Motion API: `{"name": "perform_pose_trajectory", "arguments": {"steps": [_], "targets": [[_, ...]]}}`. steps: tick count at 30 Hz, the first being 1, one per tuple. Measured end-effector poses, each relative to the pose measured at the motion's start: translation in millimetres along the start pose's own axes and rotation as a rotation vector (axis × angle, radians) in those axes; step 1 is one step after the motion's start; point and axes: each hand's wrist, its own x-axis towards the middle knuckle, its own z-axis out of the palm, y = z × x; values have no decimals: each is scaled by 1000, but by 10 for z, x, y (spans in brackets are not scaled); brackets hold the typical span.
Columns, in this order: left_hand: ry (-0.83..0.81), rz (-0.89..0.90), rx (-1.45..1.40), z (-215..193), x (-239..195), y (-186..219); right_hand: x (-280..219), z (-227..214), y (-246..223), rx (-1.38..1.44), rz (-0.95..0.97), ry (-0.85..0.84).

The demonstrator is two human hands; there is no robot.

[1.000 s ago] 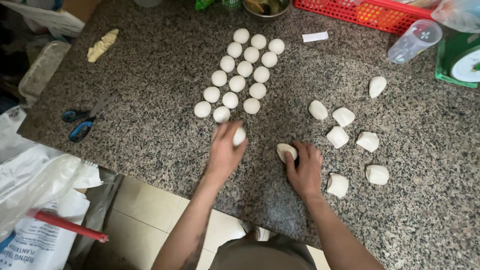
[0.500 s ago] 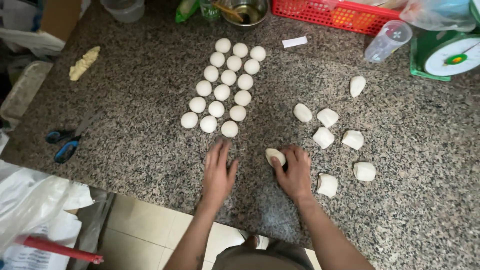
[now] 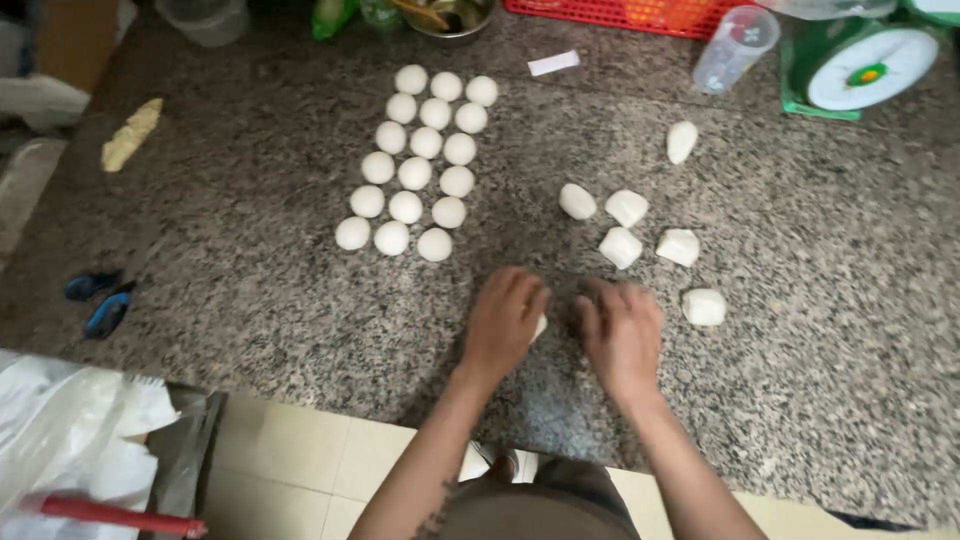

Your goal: Portioning dough by cutting, weighing on a scale, and rolling into balls.

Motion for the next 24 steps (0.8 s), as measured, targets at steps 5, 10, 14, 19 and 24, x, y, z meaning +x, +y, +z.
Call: {"name": "perform_pose_trajectory", "arguments": {"steps": [5,10,14,19,24], "targets": [[-227,265,201,160,-491,-101,-424,-338,712,15,208,-375],[-219,228,268,198,-128,-253,-655,-222,742,244,324,-453],[-133,55,329,256,-53,15,-336,-166,416,444,376,-293],[-431,164,483,-137,-116,-197,33,101,522,194,79,-287],[-25,-75,320,210,411,-415,0,448,729,58,36,-93]]}}
